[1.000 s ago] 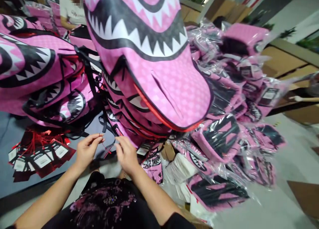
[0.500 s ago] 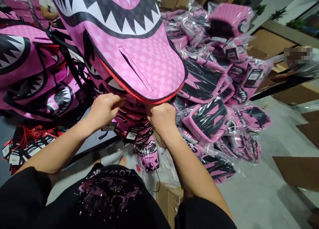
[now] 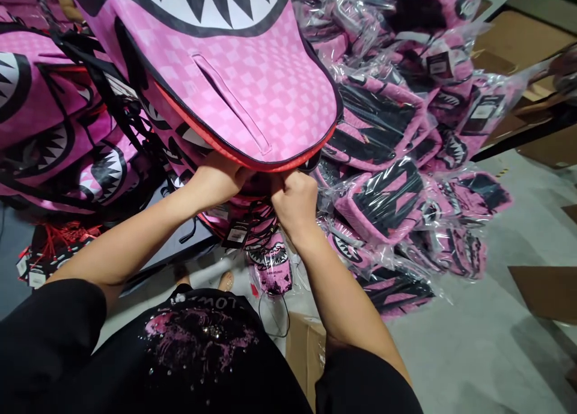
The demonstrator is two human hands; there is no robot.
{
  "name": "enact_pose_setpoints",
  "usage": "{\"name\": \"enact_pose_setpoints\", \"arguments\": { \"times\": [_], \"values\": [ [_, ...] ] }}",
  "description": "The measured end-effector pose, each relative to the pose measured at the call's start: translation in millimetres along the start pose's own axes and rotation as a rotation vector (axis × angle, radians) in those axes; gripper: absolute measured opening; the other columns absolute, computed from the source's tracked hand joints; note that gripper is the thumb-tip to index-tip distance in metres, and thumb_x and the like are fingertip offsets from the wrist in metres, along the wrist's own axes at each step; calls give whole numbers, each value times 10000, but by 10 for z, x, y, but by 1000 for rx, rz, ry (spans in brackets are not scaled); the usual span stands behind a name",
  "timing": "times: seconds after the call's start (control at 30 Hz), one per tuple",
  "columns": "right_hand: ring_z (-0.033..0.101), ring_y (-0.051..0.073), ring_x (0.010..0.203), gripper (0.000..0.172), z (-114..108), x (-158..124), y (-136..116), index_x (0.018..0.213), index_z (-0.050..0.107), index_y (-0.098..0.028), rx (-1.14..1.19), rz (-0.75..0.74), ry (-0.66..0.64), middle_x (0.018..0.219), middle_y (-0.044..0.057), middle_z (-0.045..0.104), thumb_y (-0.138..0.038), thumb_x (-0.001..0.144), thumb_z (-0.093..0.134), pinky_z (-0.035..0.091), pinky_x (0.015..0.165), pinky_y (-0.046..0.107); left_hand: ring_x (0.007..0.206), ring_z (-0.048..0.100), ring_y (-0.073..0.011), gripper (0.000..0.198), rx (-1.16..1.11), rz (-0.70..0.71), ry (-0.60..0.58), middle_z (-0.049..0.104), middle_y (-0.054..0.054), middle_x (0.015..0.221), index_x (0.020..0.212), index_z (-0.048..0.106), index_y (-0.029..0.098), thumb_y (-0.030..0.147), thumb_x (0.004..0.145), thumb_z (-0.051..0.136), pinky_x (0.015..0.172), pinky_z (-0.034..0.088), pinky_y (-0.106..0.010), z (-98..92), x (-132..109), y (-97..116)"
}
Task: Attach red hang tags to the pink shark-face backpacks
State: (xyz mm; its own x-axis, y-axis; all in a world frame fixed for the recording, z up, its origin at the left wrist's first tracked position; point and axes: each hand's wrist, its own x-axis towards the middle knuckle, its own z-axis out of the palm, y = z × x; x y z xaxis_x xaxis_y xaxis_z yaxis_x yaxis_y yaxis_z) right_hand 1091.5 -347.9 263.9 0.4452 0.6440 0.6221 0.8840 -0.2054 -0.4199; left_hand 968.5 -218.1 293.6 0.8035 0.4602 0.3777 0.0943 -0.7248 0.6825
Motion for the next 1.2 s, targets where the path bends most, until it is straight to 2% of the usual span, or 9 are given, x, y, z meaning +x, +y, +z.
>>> {"name": "enact_pose_setpoints", "arguments": {
  "times": [0.1,0.17,0.4,0.63,0.73,0.87,0.97,1.07,1.2],
  "values": [
    [504,132,562,176,-53,-30,-26,771,553,-189,148,43,131,629,-3,528,-268,894,455,438,561,271,726,666,-102,198,-268,-50,-390,658,5,774,1006,600,51,189,916,490,735,531,-265,-188,-113,42],
    [536,129,566,146,-41,-61,-34,854,564,-182,266,89,218,662,-7,553,-271,911,464,453,549,261,765,656,-85,301,-375,-42,-444,667,-6,832,1081,570,12,250,921,476,763,521,-268,-303,-236,19],
    [592,128,570,81,105,-148,131,924,606,-183,261,-178,395,713,-6,619,-242,872,589,474,556,248,938,663,-163,434,-638,54,-121,701,-72,1058,1115,614,134,286,742,777,808,531,-246,-266,-634,-168],
    [598,136,563,114,172,-147,258,910,614,-178,380,-118,302,682,-5,622,-287,881,594,489,580,256,741,651,-93,102,-318,170,360,715,-32,871,947,677,156,202,873,624,687,508,-189,-105,-792,-175],
    [593,134,536,124,176,-107,201,879,613,-177,489,-71,237,634,-14,618,-294,895,576,494,562,250,718,648,-97,148,-254,77,578,715,-29,840,989,673,155,239,873,635,672,508,-195,-11,-734,-163],
    [610,129,530,55,121,-36,155,847,632,-197,563,-162,178,628,-22,654,-194,881,589,499,554,234,672,636,-87,106,-195,102,607,703,-11,791,927,673,158,239,889,618,622,481,-186,72,-660,-139],
    [603,122,498,124,53,41,151,859,670,-221,504,-337,126,626,-30,677,-113,836,611,495,521,220,760,609,-123,100,190,289,609,694,-29,844,939,697,199,215,885,615,702,463,-260,53,-621,-113],
    [660,149,554,168,-2,154,122,863,705,-229,509,-481,-8,669,-9,712,-98,822,608,543,553,234,946,565,-195,123,589,419,737,705,-31,948,930,708,270,205,833,666,912,396,-409,16,-580,-89],
    [696,161,604,208,-31,307,76,789,729,-215,578,-532,-139,675,2,721,-94,823,563,577,581,239,877,564,-169,132,616,553,776,739,0,915,947,688,250,186,836,661,828,386,-347,8,-530,-26]
  ]
}}
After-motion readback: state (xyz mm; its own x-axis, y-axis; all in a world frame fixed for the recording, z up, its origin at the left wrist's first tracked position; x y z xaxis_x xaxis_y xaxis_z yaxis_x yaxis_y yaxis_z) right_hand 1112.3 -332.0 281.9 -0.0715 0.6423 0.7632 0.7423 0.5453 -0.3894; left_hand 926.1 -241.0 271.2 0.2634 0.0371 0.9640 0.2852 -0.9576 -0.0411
